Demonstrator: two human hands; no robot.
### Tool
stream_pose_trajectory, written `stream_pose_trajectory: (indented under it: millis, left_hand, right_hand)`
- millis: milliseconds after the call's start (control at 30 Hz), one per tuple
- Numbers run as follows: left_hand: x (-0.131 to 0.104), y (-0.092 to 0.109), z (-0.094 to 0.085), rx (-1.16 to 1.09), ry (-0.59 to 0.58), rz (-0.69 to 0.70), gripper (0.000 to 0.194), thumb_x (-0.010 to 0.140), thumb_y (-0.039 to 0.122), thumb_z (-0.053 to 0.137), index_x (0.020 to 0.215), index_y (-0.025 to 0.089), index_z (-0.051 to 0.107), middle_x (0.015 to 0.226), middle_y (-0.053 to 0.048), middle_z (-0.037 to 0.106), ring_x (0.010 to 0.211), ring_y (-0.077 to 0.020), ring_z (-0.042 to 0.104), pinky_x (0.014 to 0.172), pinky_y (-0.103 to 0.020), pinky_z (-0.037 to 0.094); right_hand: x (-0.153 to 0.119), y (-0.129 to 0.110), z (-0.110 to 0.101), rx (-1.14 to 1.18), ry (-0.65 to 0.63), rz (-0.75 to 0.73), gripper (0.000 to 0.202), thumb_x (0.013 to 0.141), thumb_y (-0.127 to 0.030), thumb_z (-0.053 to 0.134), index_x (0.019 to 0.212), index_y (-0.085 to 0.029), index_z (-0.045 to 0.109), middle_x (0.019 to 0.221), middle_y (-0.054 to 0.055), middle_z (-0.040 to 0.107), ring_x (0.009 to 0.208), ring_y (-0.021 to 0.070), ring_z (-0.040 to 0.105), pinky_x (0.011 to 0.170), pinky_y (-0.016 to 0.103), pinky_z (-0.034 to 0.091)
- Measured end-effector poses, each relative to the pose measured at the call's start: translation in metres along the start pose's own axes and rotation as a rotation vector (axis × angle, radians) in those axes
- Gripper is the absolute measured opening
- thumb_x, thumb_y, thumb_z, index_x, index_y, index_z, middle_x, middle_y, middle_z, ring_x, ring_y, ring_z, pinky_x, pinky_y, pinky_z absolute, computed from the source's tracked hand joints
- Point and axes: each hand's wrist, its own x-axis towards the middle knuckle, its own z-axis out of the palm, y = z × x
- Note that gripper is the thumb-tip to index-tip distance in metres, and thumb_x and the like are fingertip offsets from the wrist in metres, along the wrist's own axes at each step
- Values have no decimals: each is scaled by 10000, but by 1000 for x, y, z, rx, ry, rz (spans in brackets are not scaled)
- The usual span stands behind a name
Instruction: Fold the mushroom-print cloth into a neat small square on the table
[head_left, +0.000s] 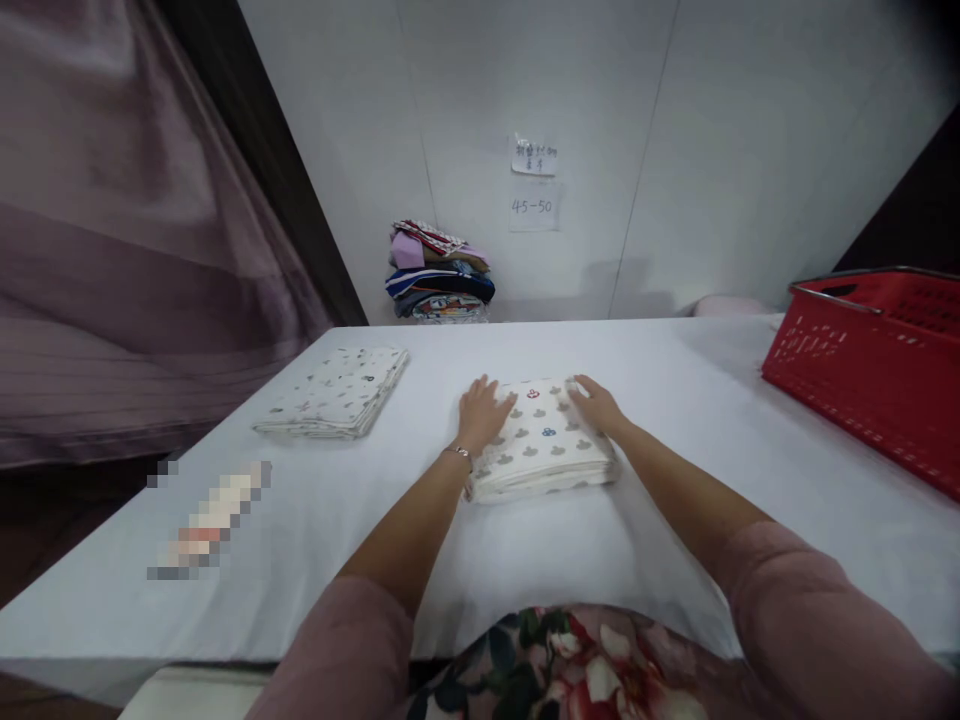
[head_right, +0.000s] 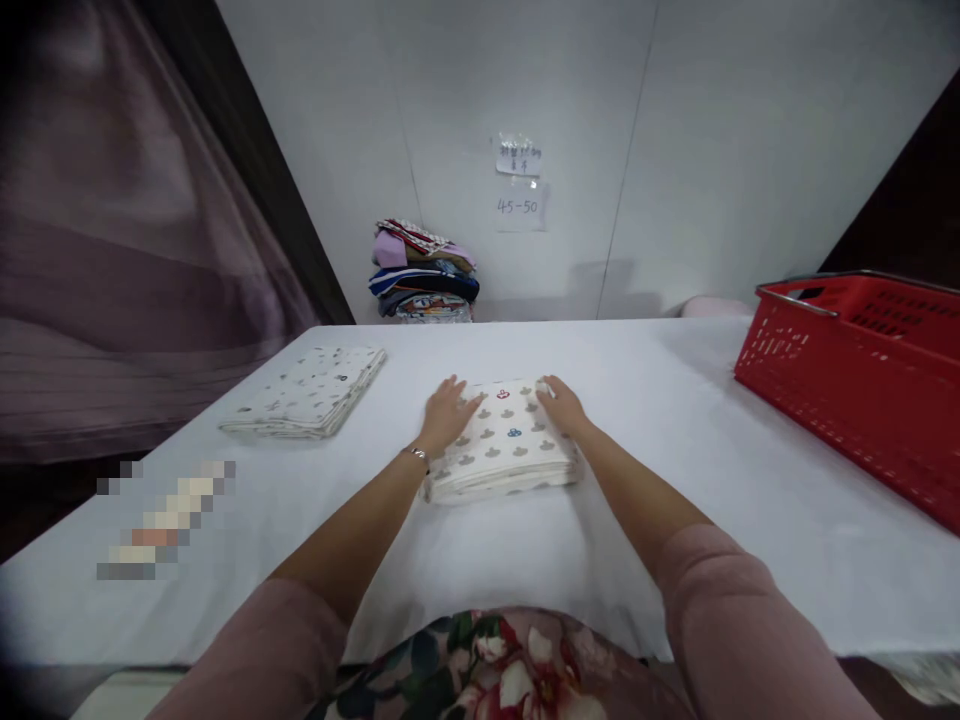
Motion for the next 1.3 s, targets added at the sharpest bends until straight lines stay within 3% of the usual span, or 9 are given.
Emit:
stream_pose_trajectory:
  millis: [100,233,367,500,567,667,767,967,1300]
  left_hand:
    - [-24,-19,-11,-74,77,-240,602,843,533,433,1297,138,434,1384,-172,424,1273,-272,400,1026,-378,333]
    - [-42,-34,-8,-128,-36,-385,648,768,558,531,1233,111,465,1246,-199,542,1129,-295,534,896,-364,429]
    - [-21,-38,-7,-189,-62,-333,509,721,416,648,1136,149,520,1144,-142,623,1037,-237,591,842,-295,446]
    - [14,-46,-16,-219,-59,-339,595,705,338,683,1223,143,463,1242,-138,570,1095,-223,556,890,-286,428]
    - [21,-48,-20,-187,-80,-351,650,699,340,691,1259,126,438,1293,-159,523,1142,-249,524,929,-313,409]
    - [8,-42,-25,-38,18,-210,583,751,338,639,1265,135,453,1332,-149,478,1225,-274,441,1005,-356,347]
    - [-29,-24,-24,25,162,60,401,843,317,521,1215,167,514,1284,-103,511,1225,-241,424,1042,-354,304]
    - [-104,18,0,-108,7,458,230,891,336,477,1020,226,633,1094,-41,618,1050,-182,525,939,-334,386]
    - [-109,46,30,-67,15,651,226,853,212,543,1065,242,617,1106,-31,616,1047,-189,500,911,-364,372]
  right_hand:
    - [-28,19,-17,287,-29,255,629,854,-439,473,1397,-138,364,1245,134,573,991,221,615,807,327,508]
    - [-56,21,-24,420,-63,382,713,782,-380,593,1406,-138,349,1101,106,643,921,205,627,813,307,502]
    - [-73,4,-19,542,-71,433,767,751,-342,641,1414,-120,325,1080,124,640,887,212,634,797,324,517]
    - [-94,-13,-12,839,-192,452,989,702,-332,704,1472,-151,111,1009,107,655,759,198,639,636,329,555]
    - [-105,-14,-9,851,-159,444,983,701,-333,696,1470,-152,111,950,88,651,706,178,624,576,299,543]
    - [-119,-7,-6,720,-3,392,733,732,-374,630,1378,-161,357,927,69,624,662,145,591,492,237,481]
    - [-135,-3,-5,586,107,229,434,768,-425,569,1122,-176,586,868,37,615,665,132,564,541,239,465]
    - [-162,-17,-2,450,120,-26,248,816,-407,524,883,-206,652,829,23,631,725,145,553,647,265,443]
    - [-170,-19,10,207,104,-92,145,822,-320,523,881,-229,619,826,12,623,685,146,536,636,282,430]
